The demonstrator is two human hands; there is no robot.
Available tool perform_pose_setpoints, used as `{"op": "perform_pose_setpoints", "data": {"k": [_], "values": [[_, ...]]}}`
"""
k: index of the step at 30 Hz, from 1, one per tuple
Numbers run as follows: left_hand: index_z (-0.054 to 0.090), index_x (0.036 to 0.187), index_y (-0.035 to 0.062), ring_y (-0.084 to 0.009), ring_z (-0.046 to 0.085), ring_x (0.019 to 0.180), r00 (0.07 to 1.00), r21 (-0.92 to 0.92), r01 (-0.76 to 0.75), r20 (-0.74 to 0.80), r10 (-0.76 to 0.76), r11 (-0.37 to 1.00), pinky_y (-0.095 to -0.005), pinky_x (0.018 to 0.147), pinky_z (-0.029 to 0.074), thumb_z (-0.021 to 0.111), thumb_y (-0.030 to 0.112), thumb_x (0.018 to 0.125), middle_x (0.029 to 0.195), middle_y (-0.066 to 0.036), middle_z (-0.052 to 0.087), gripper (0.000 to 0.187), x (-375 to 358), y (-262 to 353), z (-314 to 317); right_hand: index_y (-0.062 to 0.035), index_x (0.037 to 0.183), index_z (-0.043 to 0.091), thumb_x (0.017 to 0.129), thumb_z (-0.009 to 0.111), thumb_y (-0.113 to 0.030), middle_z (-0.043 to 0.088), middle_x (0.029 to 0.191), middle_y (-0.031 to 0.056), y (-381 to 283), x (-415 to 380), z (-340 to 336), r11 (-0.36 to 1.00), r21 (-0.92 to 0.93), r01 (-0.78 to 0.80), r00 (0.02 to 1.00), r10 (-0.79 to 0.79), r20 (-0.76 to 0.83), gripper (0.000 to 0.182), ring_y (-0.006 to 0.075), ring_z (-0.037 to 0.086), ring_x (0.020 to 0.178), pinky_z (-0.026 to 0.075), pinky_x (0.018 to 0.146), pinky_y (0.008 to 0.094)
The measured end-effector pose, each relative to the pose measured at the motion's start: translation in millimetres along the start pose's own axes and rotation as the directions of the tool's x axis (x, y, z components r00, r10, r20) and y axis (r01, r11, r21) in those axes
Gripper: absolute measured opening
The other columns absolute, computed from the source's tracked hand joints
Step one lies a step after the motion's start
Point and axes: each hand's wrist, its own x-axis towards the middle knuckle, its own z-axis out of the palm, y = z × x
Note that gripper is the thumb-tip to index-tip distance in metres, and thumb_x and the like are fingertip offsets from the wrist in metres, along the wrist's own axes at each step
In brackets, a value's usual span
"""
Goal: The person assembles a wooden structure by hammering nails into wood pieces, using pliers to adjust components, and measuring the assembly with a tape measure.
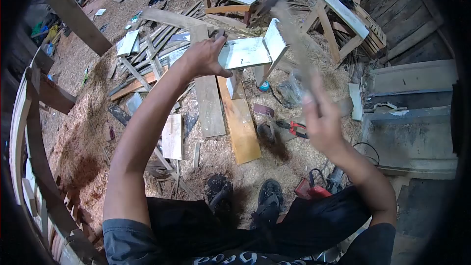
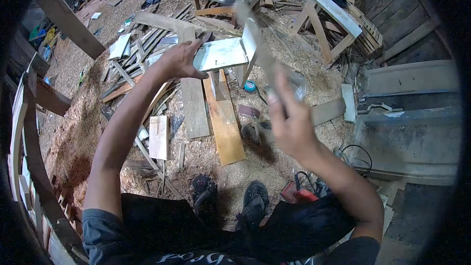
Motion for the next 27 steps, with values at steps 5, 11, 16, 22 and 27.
{"op": "perform_pose_setpoints", "data": {"k": [5, 11, 16, 22, 27], "values": [[0.043, 0.136, -0.0019, -0.0443, 0.061, 0.106, 0.999, 0.051, -0.003, -0.051, 0.005, 0.999, -0.0459, 0.095, 0.049, 0.081, 0.053, 0.06, 0.113, -0.03, 0.062, 0.101, 0, -7, 3, -0.0021, 0.152, 0.033, 0.101, 0.048, -0.014, 0.062, 0.069, 0.0093, 6, 2, 1, 0.999, -0.043, -0.019, 0.991, 0.025, 0.131, 0.054, 0.0097, 0.054, 0.055, 0.045, 0.051, 0.0313], [0.043, 0.135, -0.0033, -0.0443, 0.062, 0.105, 0.998, 0.046, 0.029, -0.05, -0.026, 0.999, -0.0473, 0.094, 0.049, 0.08, 0.052, 0.062, 0.111, -0.03, 0.062, 0.099, 0, -8, 5, -0.0012, 0.152, 0.032, 0.102, 0.046, -0.012, 0.065, 0.08, 0.0131, 26, 0, 16, 0.958, -0.144, 0.246, 0.967, -0.234, 0.1, 0.054, 0.0139, 0.057, 0.065, 0.048, 0.058, 0.0316], [0.042, 0.135, -0.0035, -0.0463, 0.061, 0.107, 0.999, 0.0, 0.042, 0.011, -0.042, 0.999, -0.0471, 0.095, 0.049, 0.081, 0.053, 0.062, 0.114, -0.032, 0.061, 0.101, -2, -1, -4, 0.0019, 0.15, 0.035, 0.101, 0.048, -0.01, 0.056, 0.128, 0.0301, -15, 8, 2, 0.992, -0.026, -0.121, 0.975, 0.124, 0.186, 0.052, 0.0326, 0.055, 0.121, 0.042, 0.1, 0.0349], [0.033, 0.145, 0.0011, -0.0445, 0.059, 0.11, 1.0, 0.064, 0.017, -0.018, -0.016, 0.998, -0.0471, 0.099, 0.047, 0.08, 0.054, 0.064, 0.115, -0.03, 0.06, 0.108, 4, -8, 1, -0.002, 0.152, 0.034, 0.101, 0.046, -0.011, 0.071, 0.082, 0.0225, 7, 7, 12, 0.988, -0.096, 0.12, 0.973, -0.097, 0.211, 0.053, 0.0151, 0.061, 0.054, 0.048, 0.051, 0.0344], [0.021, 0.154, 0.0065, -0.0445, 0.059, 0.11, 0.999, 0.033, 0.026, 0.044, -0.027, 0.999, -0.0477, 0.1, 0.047, 0.079, 0.054, 0.064, 0.116, -0.03, 0.06, 0.118, 3, -4, 0, 0.0016, 0.149, 0.038, 0.103, 0.046, -0.014, 0.07, 0.083, 0.0186, -9, 9, 4, 0.999, 0.036, -0.013, 0.998, 0.015, -0.053, 0.049, 0.0134, 0.059, 0.056, 0.048, 0.052, 0.0325]]}}
